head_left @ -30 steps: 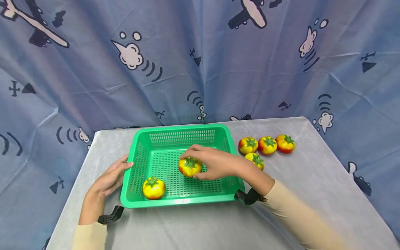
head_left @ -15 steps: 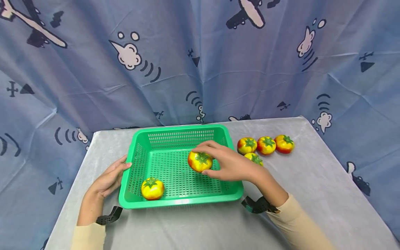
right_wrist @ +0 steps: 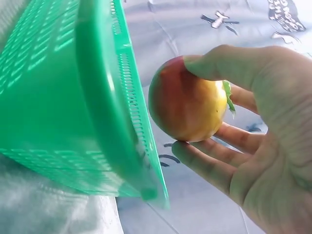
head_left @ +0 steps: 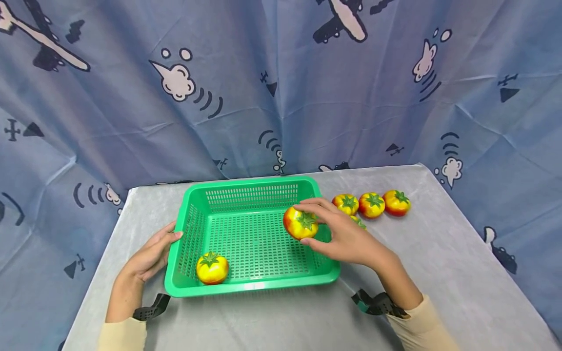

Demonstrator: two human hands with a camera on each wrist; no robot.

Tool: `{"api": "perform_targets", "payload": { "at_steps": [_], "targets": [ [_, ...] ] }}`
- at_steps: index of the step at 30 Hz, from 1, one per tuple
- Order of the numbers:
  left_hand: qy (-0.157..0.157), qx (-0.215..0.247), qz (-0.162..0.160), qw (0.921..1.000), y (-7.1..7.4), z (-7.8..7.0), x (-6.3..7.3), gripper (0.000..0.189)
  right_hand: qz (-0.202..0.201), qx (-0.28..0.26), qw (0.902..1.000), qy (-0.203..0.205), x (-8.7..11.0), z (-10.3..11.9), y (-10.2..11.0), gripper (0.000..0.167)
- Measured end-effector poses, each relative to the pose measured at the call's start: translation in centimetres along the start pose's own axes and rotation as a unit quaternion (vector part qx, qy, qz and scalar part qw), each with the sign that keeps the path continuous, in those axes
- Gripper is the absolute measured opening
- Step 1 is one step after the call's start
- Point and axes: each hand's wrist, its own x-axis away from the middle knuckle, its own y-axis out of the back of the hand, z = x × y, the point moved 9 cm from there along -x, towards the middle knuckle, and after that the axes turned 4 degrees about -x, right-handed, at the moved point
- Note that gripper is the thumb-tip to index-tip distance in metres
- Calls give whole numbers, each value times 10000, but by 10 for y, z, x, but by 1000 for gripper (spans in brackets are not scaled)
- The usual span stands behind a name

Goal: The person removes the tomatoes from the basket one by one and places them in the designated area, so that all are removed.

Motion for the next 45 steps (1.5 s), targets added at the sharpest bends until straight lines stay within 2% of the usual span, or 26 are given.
{"api": "perform_targets", "payload": {
  "at_steps": [4,10,19,24,30,39,45],
  "targets": [
    [-61,18,29,10000,0,-2,-1,71,-239,-48,9997,-56,6,-4,8,67],
    [-55,13,38,10000,1,-2,0,72,-380,-81,9991,-158,13,-13,15,68],
    [-52,-8,84,10000,1,-2,4,71,-537,-389,9972,-337,17,-26,8,66],
    [9,-138,-34,9999,2,0,8,71,-647,-287,9961,-524,20,-35,11,64],
    [66,-190,-56,9998,1,-1,2,71,-1022,-88,9922,-712,28,-43,29,65],
    [29,-236,-111,9997,4,-5,2,72,-1130,-16,9909,-726,27,-51,36,64],
    [29,-171,-114,9998,3,0,0,70,-1120,42,9912,-710,27,-53,42,65]
  ]
}}
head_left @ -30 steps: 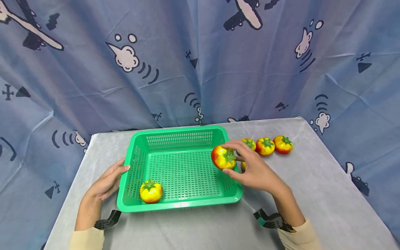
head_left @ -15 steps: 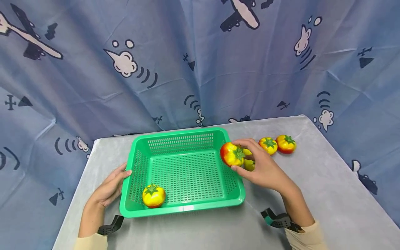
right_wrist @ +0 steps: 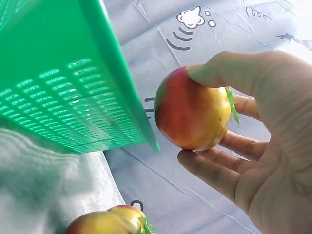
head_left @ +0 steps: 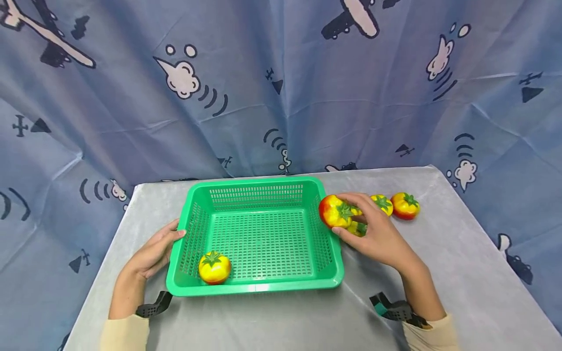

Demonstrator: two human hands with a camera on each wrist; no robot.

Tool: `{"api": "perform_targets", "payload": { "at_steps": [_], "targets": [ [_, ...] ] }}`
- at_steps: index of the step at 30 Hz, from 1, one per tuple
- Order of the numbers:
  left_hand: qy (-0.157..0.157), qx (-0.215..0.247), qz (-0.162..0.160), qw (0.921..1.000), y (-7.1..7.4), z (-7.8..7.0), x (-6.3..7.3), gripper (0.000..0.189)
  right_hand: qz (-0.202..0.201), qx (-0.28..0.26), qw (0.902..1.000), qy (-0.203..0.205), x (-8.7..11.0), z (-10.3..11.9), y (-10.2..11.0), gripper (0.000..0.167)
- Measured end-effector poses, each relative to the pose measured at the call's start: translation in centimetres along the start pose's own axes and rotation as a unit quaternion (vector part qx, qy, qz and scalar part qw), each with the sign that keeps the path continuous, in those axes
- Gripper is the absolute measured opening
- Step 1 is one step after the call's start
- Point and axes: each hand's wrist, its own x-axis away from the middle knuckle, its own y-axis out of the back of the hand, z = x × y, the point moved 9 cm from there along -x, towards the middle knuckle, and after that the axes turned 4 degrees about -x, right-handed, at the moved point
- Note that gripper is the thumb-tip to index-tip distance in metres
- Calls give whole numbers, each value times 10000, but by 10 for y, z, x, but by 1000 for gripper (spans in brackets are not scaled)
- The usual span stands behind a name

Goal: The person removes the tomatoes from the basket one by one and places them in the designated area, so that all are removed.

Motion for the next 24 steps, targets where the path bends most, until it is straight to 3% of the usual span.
{"api": "perform_targets", "payload": {
  "at_steps": [15,24],
  "targets": [
    [-96,16,-25,9999,2,-1,1,70,-327,91,9994,46,3,-2,11,68],
    [44,-18,-164,9999,1,2,-2,71,-719,405,9966,-12,20,-12,29,70]
  ]
}}
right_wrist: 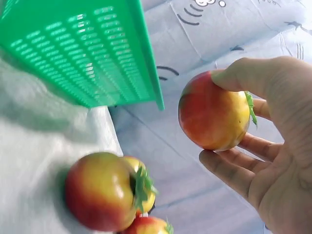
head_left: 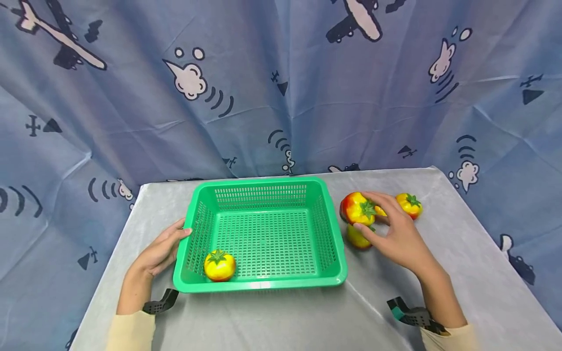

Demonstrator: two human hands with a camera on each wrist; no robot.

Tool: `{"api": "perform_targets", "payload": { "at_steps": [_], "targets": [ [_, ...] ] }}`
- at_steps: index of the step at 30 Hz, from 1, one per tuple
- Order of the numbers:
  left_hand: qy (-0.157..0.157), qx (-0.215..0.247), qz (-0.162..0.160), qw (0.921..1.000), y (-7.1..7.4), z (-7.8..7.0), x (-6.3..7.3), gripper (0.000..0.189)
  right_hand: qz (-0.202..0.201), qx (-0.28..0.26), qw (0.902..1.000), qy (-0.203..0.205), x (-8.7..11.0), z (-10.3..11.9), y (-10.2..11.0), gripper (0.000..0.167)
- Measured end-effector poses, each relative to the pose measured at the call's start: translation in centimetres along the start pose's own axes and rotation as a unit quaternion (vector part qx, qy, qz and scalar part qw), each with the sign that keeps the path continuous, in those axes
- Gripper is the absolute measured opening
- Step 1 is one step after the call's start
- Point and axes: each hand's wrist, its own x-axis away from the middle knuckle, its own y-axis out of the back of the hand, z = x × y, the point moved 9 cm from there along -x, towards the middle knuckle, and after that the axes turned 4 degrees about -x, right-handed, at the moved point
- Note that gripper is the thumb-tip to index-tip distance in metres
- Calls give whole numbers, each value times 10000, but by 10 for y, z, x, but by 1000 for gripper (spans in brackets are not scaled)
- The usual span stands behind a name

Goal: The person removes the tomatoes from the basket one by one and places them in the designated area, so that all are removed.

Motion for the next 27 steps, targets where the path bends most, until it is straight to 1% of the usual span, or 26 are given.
{"api": "perform_targets", "payload": {
  "at_steps": [6,10,16,18,24,27],
  "targets": [
    [30,57,-52,10000,0,1,0,72,-136,110,9998,87,7,-16,9,73],
    [48,57,-60,10000,0,3,1,72,-151,247,9996,-8,11,-27,14,73],
    [39,62,-23,10000,0,3,2,72,-208,99,9997,-44,14,-36,22,73],
    [43,63,-24,10000,0,3,1,72,-179,102,9998,-83,15,-39,23,73],
    [27,85,25,10000,-1,1,0,71,54,346,9984,-445,19,-55,26,71],
    [10,84,45,10000,-2,1,0,70,156,404,9976,-541,20,-63,27,70]
  ]
}}
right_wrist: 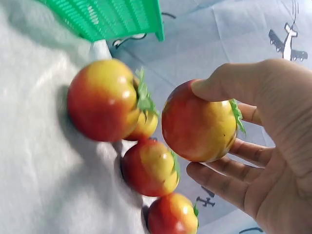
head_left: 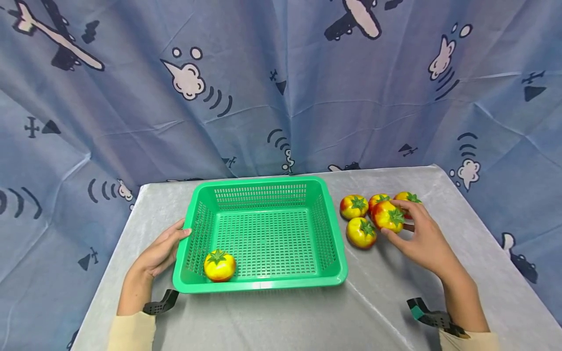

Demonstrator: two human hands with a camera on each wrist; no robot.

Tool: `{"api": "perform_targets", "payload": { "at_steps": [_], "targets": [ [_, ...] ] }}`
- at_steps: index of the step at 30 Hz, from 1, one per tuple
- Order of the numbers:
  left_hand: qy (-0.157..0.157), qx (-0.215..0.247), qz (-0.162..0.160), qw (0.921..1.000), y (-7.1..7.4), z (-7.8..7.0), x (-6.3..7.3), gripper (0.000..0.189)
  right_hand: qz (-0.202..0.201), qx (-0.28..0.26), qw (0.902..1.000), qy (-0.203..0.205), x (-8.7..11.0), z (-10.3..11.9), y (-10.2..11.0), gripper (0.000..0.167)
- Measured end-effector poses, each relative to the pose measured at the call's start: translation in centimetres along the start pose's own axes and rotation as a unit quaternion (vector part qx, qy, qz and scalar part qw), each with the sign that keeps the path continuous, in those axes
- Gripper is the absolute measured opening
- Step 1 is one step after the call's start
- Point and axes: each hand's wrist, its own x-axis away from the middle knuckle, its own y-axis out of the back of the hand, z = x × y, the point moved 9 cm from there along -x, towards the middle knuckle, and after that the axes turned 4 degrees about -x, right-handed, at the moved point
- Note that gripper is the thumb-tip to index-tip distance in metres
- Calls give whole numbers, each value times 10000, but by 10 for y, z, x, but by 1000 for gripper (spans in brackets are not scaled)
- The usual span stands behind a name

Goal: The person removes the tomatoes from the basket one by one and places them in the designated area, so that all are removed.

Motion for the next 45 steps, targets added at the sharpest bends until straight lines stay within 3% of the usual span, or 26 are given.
{"api": "perform_targets", "payload": {
  "at_steps": [30,45],
  "targets": [
    [-11,18,-56,10000,1,0,0,71,982,322,9931,-563,4,-40,-19,72],
    [-36,51,18,10000,-1,-2,0,71,1141,300,9912,-594,5,-46,-25,70]
  ]
}}
